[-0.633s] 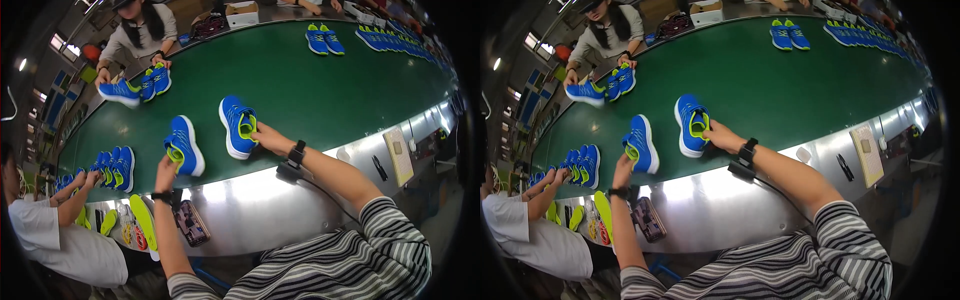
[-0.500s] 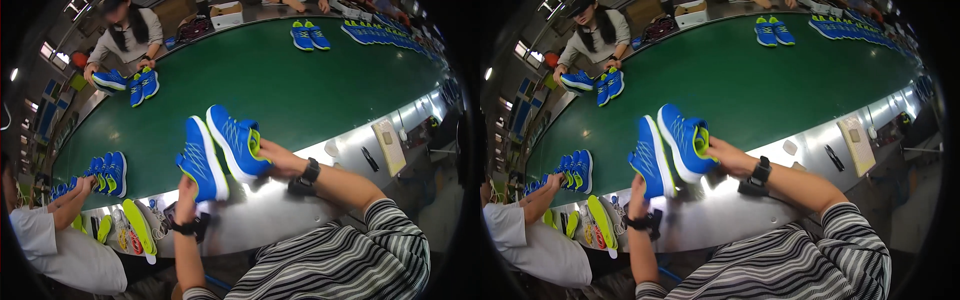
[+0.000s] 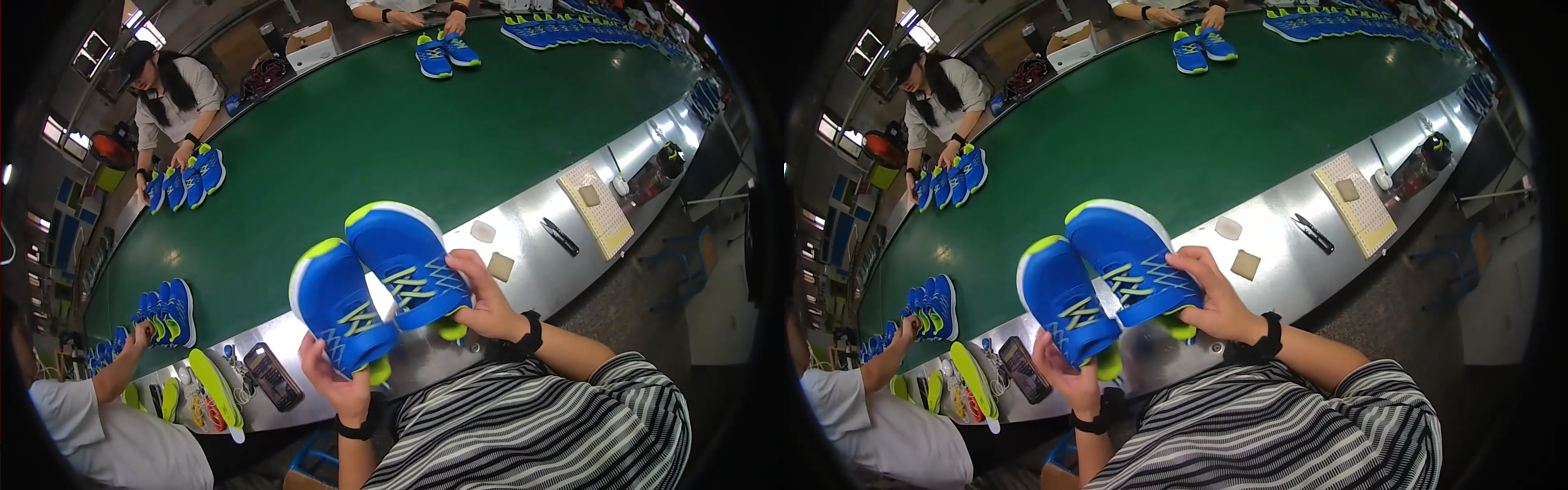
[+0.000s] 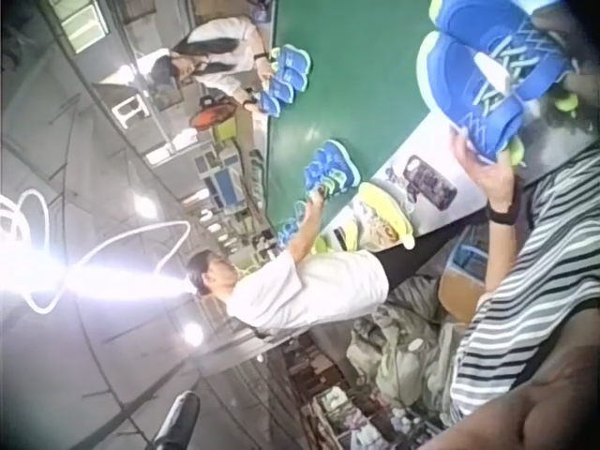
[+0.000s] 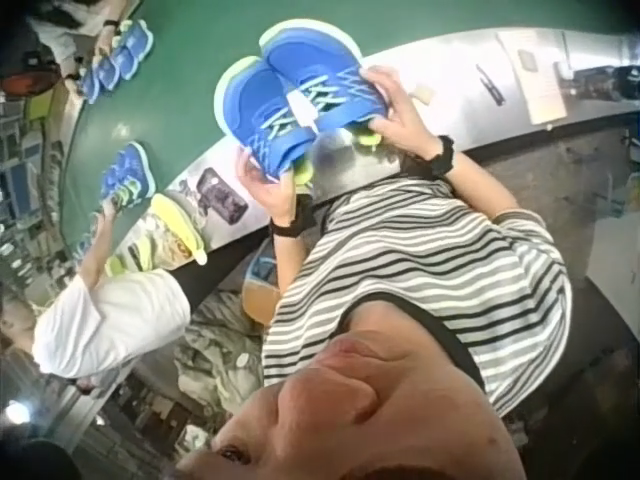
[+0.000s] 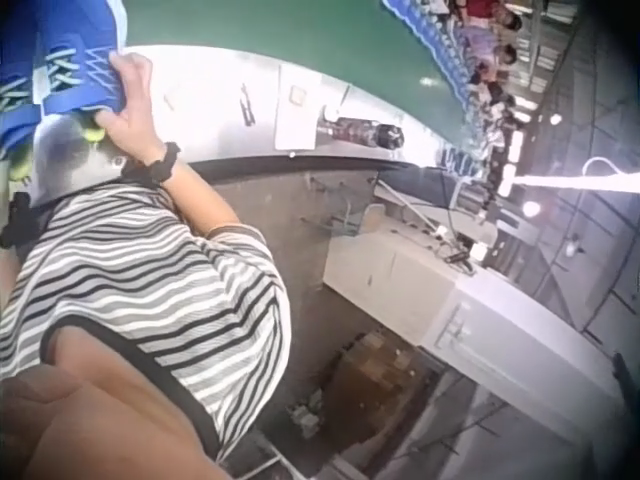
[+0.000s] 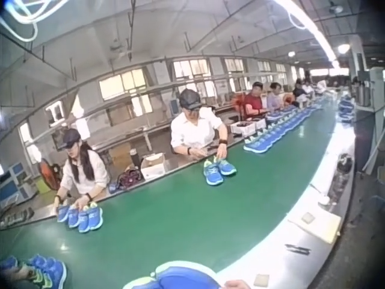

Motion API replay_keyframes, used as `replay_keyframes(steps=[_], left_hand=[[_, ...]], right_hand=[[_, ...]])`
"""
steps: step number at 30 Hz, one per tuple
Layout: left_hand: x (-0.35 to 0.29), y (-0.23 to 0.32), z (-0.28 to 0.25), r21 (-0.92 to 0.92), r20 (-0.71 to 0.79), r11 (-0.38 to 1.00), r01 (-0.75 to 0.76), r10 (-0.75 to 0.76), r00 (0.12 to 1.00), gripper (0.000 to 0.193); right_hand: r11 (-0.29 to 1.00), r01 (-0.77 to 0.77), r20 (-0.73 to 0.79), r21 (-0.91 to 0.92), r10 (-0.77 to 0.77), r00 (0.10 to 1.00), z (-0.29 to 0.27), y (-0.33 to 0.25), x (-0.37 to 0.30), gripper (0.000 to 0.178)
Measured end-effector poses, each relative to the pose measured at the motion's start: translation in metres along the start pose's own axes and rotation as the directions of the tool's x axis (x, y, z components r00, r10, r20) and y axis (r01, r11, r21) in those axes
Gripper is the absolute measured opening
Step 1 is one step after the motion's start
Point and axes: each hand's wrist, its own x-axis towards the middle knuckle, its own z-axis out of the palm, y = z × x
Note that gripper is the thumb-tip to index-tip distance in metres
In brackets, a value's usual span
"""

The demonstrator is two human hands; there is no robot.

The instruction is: The recorder is inspecting and processing blue athletic shoes on a manufacturing line, including using a small tool to trim or adjust parts of the shoe.

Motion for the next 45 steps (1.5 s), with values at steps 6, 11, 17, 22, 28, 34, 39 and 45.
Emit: replay_keyframes(steps=[6,11,17,22,28,34,39,45], left_hand=[[-0.010,0.019,0.002,0.662,0.202,0.608,-0.438,0.418,0.886,0.060],[-0.011,0.013,0.007,0.283,-0.028,0.955,-0.088,0.100,0.995,0.066],[0.024,0.021,0.026,-0.286,0.118,0.786,0.548,-0.538,0.834,0.052],[-0.010,-0.046,-0.021,0.477,0.092,0.823,0.309,-0.396,0.913,0.047],[-0.028,-0.043,-0.026,0.205,0.170,0.921,0.331,-0.366,0.915,0.048],[-0.022,-0.061,-0.041,0.169,0.203,0.939,0.299,-0.330,0.922,0.046],[-0.039,-0.084,-0.060,0.053,0.022,0.968,0.245,-0.246,0.969,0.030],[-0.035,-0.062,-0.054,0.134,0.082,0.965,0.225,-0.237,0.968,0.023]], right_hand=[[0.897,0.132,-0.036,-0.422,-0.162,0.986,-0.013,-0.018,-0.007,0.068],[0.988,-0.100,-0.086,-0.115,0.090,0.992,0.006,-0.031,0.005,0.076],[0.613,-0.666,0.197,0.426,0.655,0.730,0.020,-0.023,0.038,0.085],[0.852,-0.463,0.274,-0.244,0.519,0.810,0.010,0.022,-0.004,0.087],[0.823,0.191,0.431,-0.536,0.072,0.900,-0.004,-0.013,0.037,0.054],[0.489,0.852,0.924,-0.188,-0.206,0.322,0.046,-0.007,0.079,0.018],[0.337,0.894,0.905,-0.297,-0.199,0.376,0.028,-0.038,0.103,0.009],[0.620,0.484,0.519,-0.617,-0.141,0.843,-0.016,-0.074,0.092,0.023]])
